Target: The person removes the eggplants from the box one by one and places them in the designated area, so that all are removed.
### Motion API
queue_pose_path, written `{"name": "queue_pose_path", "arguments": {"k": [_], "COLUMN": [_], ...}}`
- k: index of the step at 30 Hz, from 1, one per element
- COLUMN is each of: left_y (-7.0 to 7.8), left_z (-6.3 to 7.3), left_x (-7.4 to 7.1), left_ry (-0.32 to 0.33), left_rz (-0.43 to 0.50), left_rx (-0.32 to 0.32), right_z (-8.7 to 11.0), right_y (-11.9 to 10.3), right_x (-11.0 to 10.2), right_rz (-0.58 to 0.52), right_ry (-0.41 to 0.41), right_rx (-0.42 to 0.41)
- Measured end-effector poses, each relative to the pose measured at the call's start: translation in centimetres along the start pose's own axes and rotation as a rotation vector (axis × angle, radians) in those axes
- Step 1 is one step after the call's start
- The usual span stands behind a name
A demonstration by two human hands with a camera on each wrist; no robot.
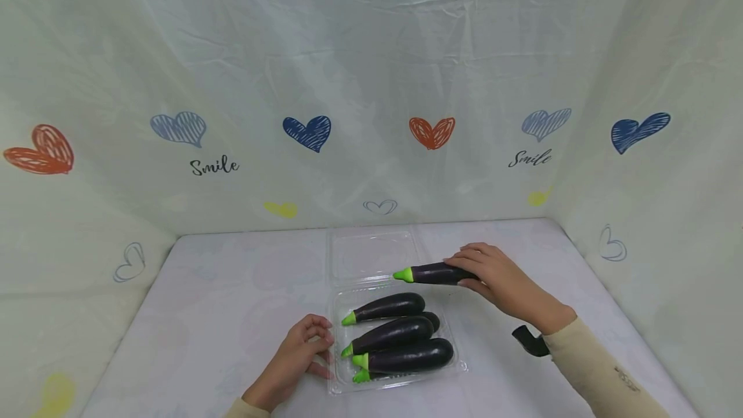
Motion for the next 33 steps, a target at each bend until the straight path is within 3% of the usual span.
{"name": "queue_pose_path", "arguments": {"k": [8, 25, 33], "left_y": [0.0, -0.1, -0.1], "left_z": [-0.3, -0.5, -0.5], "left_x": [-0.2, -0.6, -0.7], "left_ry": [0.012, -0.024, -0.036], "left_rz": [0.004, -0.009, -0.008], "left_rx": [-0.004, 0.013, 0.028], "right_z": [2.1, 5.0, 5.8], "right_y": [1.8, 5.5, 7.8], "right_x": [-0.5, -1.4, -1.1], "right_rz": [0.012, 0.005, -0.001], "right_ry": [0.042, 0.014, 0.002], "right_rx": [0.034, 0.294, 0.311]}}
Point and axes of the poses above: each hand's wrist, its own z-axis away from the middle knuckle, its own x-axis out of the palm, y = z × x, the point moved 1 cm from there along -z, towards the middle knuckle, and after that the axes turned 14 degrees about -z, right-handed, at the moved point
